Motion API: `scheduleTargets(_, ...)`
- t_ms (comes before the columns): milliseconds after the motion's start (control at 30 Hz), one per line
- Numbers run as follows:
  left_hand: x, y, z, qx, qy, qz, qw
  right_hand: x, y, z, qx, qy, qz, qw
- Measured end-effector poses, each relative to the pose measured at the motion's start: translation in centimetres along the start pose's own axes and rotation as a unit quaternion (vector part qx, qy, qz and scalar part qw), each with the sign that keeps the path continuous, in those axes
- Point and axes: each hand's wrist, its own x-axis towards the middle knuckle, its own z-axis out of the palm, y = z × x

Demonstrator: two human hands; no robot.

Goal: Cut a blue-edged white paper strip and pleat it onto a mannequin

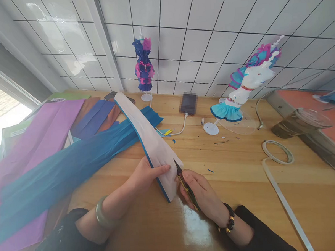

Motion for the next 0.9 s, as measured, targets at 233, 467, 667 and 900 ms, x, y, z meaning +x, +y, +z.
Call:
scheduleTargets(233,-0.1,-0.09,0.31,0.088,0.015,-0.01,0.996,0.14,-0.26,0.12,-0.017,0.017,-0.001,1.0)
scheduleTargets(467,-0.33,-0.24,0.42,0.102,-0.003,-0.014,0.995,0.17,-0.25,0.08,-0.017,0.028,0.013,0.999)
scheduleTargets(667,-0.36,-0.25,0.48,0.098,-0.007,-0.013,0.995,0.14,-0.48,0.16,-0.019,0.026,0.007,0.999)
scheduleTargets(900,-0.37,0.17,0.78,0.099,-0.004,-0.011,0.995,0.13,-0.49,0.18,-0.019,0.025,-0.002,0.999)
